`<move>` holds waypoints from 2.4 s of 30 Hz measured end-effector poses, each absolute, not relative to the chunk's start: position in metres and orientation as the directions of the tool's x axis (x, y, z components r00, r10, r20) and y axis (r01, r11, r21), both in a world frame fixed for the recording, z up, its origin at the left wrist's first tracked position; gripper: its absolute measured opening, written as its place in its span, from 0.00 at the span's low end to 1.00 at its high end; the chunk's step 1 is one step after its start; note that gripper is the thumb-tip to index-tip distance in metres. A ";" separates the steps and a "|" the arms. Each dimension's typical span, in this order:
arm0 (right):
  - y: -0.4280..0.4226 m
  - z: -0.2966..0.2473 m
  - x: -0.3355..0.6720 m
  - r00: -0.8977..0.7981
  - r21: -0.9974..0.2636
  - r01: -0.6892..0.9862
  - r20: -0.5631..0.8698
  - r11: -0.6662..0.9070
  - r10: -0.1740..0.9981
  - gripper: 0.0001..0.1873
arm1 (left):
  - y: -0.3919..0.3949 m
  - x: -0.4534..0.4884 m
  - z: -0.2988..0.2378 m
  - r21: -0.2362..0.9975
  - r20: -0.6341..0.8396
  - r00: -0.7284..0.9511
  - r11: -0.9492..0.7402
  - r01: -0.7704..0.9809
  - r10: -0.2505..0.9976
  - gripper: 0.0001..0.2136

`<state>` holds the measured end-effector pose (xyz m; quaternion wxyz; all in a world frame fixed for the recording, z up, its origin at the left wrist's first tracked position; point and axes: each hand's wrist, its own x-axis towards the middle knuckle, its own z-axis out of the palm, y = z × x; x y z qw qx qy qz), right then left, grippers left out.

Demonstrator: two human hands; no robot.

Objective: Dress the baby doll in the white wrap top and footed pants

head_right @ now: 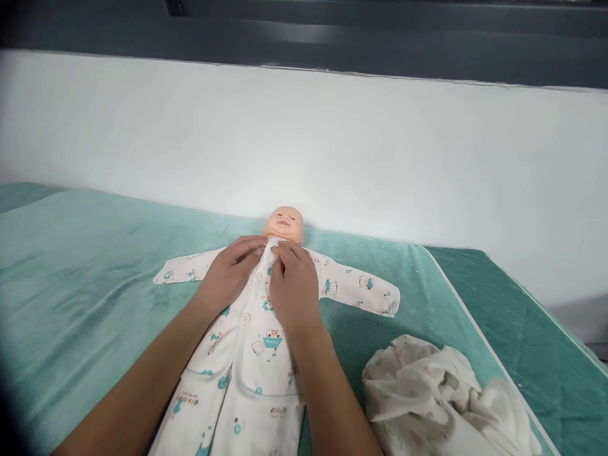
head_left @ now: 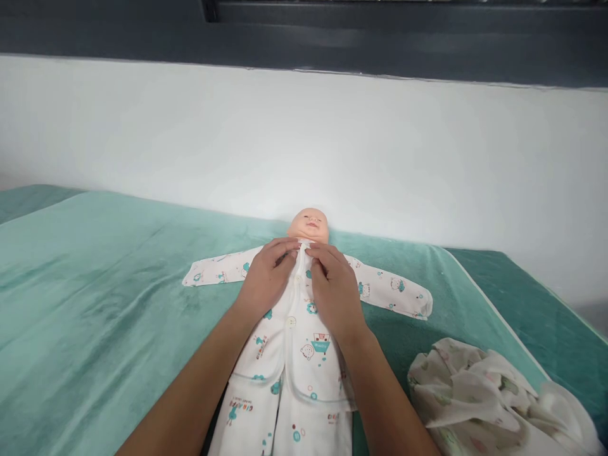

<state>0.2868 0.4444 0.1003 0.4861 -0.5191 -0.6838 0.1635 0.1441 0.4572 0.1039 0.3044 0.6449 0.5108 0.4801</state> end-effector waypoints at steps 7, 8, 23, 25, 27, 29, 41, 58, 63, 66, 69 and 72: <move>0.445 0.099 0.287 0.077 -0.837 0.429 0.409 0.340 0.909 0.13 | 0.457 0.144 0.104 0.875 0.312 0.025 -0.297 0.381 0.950 0.13; 0.445 0.099 0.287 0.097 -0.854 0.411 0.389 0.319 0.916 0.13 | 0.457 0.144 0.104 0.875 0.310 0.026 -0.296 0.383 0.950 0.13; 0.445 0.100 0.285 0.130 -0.842 0.391 0.449 0.371 0.884 0.15 | 0.456 0.145 0.107 0.866 0.315 0.030 -0.300 0.401 0.949 0.13; 0.445 0.100 0.285 0.139 -0.843 0.391 0.451 0.369 0.882 0.15 | 0.456 0.145 0.106 0.862 0.326 0.021 -0.307 0.403 0.945 0.14; 0.445 0.100 0.285 0.137 -0.840 0.397 0.452 0.369 0.881 0.15 | 0.456 0.145 0.105 0.858 0.337 0.022 -0.316 0.404 0.941 0.13; 0.445 0.100 0.285 0.139 -0.839 0.403 0.451 0.365 0.882 0.15 | 0.456 0.145 0.105 0.856 0.341 0.030 -0.324 0.402 0.939 0.13; 0.445 0.100 0.285 0.126 -0.830 0.415 0.458 0.372 0.880 0.15 | 0.455 0.144 0.106 0.858 0.350 0.048 -0.341 0.384 0.936 0.14; 0.447 0.101 0.287 0.006 -0.761 0.578 0.366 0.295 0.931 0.22 | 0.456 0.144 0.104 0.798 0.382 0.106 -0.386 0.463 0.918 0.16; 0.446 0.102 0.285 0.035 -0.787 0.560 0.336 0.260 0.941 0.22 | 0.456 0.144 0.103 0.809 0.372 0.080 -0.365 0.461 0.925 0.14; 0.447 0.102 0.286 0.047 -0.800 0.545 0.330 0.253 0.943 0.22 | 0.456 0.144 0.102 0.809 0.370 0.077 -0.362 0.463 0.926 0.14; 0.452 0.099 0.290 0.023 -0.799 0.548 0.309 0.247 0.951 0.22 | 0.456 0.144 0.102 0.805 0.377 0.068 -0.364 0.468 0.924 0.14; 0.457 0.097 0.294 0.010 -0.811 0.537 0.282 0.233 0.959 0.21 | 0.455 0.145 0.102 0.806 0.384 0.050 -0.361 0.470 0.922 0.14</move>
